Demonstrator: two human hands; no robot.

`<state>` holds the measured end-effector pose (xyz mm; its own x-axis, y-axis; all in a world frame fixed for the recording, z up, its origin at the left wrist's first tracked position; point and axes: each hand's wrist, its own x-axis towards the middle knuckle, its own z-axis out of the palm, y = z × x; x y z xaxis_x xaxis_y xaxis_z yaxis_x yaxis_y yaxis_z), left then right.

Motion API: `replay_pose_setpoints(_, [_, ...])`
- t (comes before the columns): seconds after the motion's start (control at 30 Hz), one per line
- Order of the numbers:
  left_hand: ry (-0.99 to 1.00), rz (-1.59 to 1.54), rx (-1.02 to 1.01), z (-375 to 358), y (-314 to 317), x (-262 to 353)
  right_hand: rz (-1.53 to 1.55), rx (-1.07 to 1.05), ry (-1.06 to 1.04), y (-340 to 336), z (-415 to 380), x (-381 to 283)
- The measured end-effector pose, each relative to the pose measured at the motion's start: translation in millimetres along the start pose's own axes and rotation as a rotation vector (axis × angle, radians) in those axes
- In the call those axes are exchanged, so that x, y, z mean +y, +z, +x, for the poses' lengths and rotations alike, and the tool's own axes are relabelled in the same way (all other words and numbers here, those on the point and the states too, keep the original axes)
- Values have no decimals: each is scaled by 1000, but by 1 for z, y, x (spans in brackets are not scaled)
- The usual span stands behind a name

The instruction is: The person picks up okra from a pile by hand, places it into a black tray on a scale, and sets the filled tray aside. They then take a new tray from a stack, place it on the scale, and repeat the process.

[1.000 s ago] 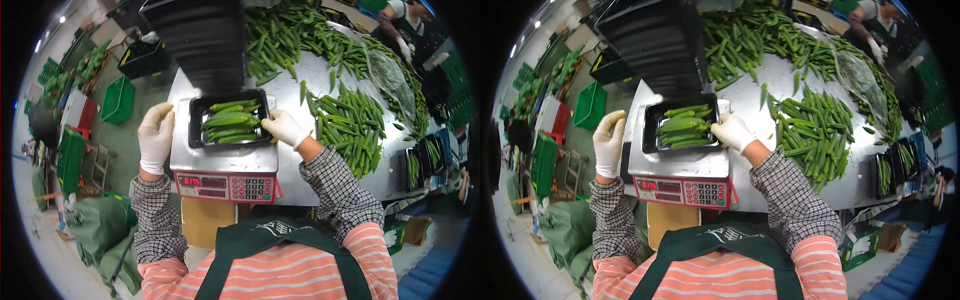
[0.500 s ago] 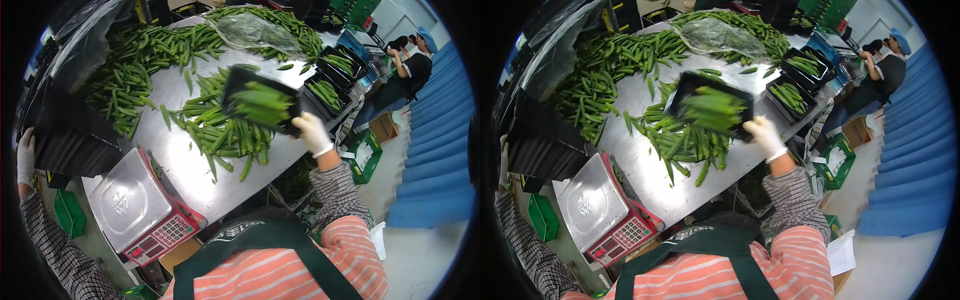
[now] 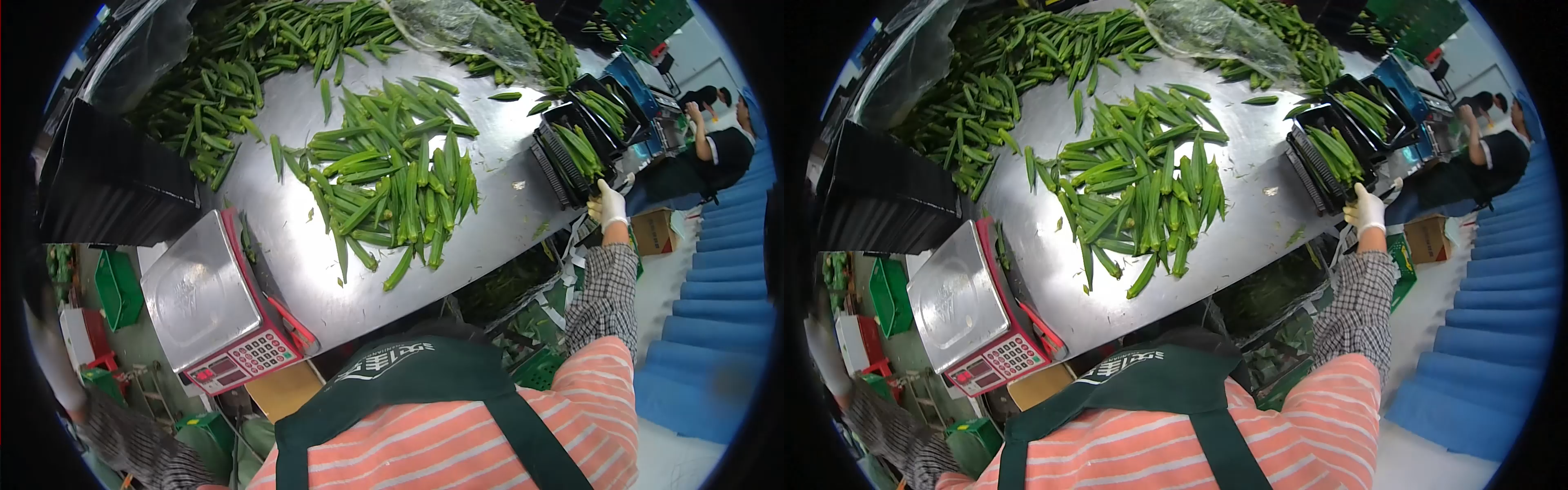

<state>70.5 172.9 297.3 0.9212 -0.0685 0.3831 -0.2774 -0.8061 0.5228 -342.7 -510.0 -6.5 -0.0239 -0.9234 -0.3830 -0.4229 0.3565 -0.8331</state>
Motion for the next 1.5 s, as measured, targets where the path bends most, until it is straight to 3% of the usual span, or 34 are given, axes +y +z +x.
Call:
replay_pose_setpoints(0.07, [448,373,-129,-39,7,-100,-64,42,-98,-10,-9,1])
replay_pose_setpoints(0.1, [259,182,-237,-70,35,-103,-179,125,-205,-16,-12,1])
replay_pose_setpoints(0.17, [323,239,-379,-112,77,-106,-473,469,-787,-18,-8,10])
replay_pose_setpoints(0.23, [359,250,-469,-135,108,-119,-418,307,-994,13,-56,-11])
replay_pose_setpoints(0.3, [299,340,-597,-139,121,-117,-425,-59,-993,57,-95,-20])
replay_pose_setpoints(0.4, [454,260,-440,-138,130,-43,-484,-369,-1014,117,-124,-8])
replay_pose_setpoints(0.5, [519,-86,-472,-140,182,39,-521,-451,-1077,170,-135,3])
replay_pose_setpoints(0.6, [607,-285,-518,-158,296,59,-592,-427,-1031,217,-129,-3])
replay_pose_setpoints(0.63, [617,-309,-528,-164,336,60,-630,-399,-1025,226,-128,-5])
replay_pose_setpoints(0.7, [609,8,-566,-174,384,68,-599,-430,-1014,237,-133,-11])
replay_pose_setpoints(0.8, [624,-35,-474,-180,402,55,-559,-516,-1166,245,-147,-19])
replay_pose_setpoints(0.83, [501,-176,-403,-180,396,52,-540,-549,-1245,247,-154,-20])
replay_pose_setpoints(0.9, [264,-444,-253,-174,370,40,-446,-678,-1184,258,-184,-20])
replay_pose_setpoints(0.97, [-267,-809,-336,-157,346,22,-468,-770,-1336,280,-208,-21])
replay_pose_setpoints(1.0, [-418,-993,-376,-154,332,20,-561,-809,-1392,296,-216,-16])
replay_pose_setpoints(1.07, [-470,-877,-384,-156,325,14,-900,-853,-1478,322,-239,-14])
replay_pose_setpoints(1.1, [-472,-747,-445,-159,322,11,-1114,-836,-1471,331,-248,-12])
replay_pose_setpoints(1.13, [-337,-656,-425,-168,332,0,-1175,-834,-1438,338,-253,-11])
replay_pose_setpoints(1.17, [-329,-587,-454,-175,334,-1,-1237,-830,-1405,343,-255,-11])
replay_pose_setpoints(1.27, [-403,-470,-607,-195,341,9,-1060,-934,-1290,340,-246,-17])
replay_pose_setpoints(1.3, [-433,-445,-667,-198,345,11,-848,-953,-1212,334,-239,-21])
replay_pose_setpoints(1.37, [-226,-210,-641,-209,363,-3,-389,-991,-1122,307,-221,-30])
replay_pose_setpoints(1.43, [-116,-126,-654,-211,369,2,-247,-1065,-794,247,-212,-49])
replay_pose_setpoints(1.5, [-130,-102,-713,-207,370,5,-233,-1042,-667,173,-199,-58])
